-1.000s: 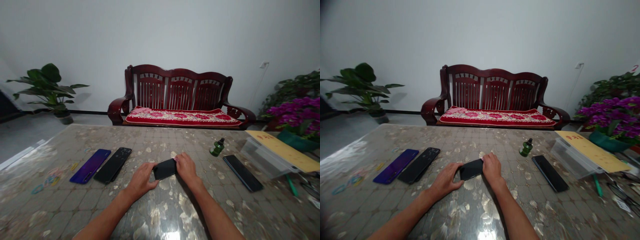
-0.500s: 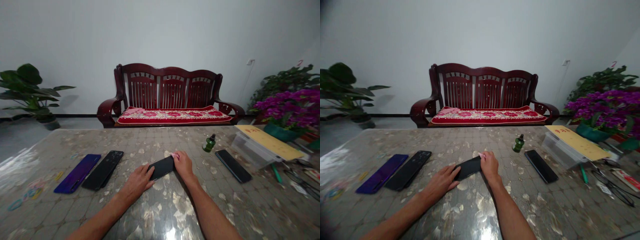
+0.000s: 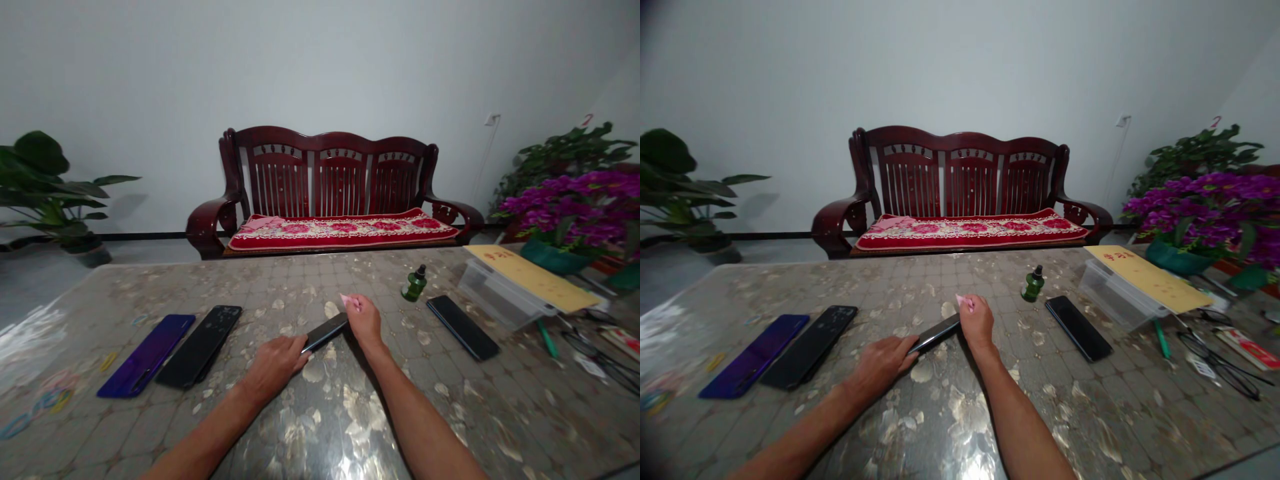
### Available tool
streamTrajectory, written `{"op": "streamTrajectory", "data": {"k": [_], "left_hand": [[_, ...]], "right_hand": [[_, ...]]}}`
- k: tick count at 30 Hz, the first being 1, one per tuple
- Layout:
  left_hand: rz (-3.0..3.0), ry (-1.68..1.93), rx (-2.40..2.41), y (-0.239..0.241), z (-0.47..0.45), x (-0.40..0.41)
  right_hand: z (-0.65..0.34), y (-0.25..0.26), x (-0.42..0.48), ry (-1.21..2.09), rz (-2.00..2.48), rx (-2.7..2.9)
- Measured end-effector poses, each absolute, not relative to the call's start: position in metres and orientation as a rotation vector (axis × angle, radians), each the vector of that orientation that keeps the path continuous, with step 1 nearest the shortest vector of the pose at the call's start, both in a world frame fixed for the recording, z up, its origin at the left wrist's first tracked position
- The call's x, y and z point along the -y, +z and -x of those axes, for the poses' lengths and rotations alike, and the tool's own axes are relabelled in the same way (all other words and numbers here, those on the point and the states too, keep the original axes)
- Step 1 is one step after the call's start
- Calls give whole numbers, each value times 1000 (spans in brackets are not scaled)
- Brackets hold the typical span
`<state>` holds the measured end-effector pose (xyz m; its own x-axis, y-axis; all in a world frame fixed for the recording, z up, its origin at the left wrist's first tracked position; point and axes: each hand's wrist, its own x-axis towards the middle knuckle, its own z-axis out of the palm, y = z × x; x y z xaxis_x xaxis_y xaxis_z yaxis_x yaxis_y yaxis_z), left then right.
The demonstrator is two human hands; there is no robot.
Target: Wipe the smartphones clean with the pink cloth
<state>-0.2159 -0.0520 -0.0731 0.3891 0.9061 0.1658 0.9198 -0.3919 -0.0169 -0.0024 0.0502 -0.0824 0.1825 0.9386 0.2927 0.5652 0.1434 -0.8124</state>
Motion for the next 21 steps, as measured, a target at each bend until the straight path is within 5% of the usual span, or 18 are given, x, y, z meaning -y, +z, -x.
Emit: {"op": "streamTrajectory", "data": {"k": [21], "left_hand": [[2416,-600,2000,-73,214,49]], "right_hand": [[22,-46,-9,119,1090,1920]]}}
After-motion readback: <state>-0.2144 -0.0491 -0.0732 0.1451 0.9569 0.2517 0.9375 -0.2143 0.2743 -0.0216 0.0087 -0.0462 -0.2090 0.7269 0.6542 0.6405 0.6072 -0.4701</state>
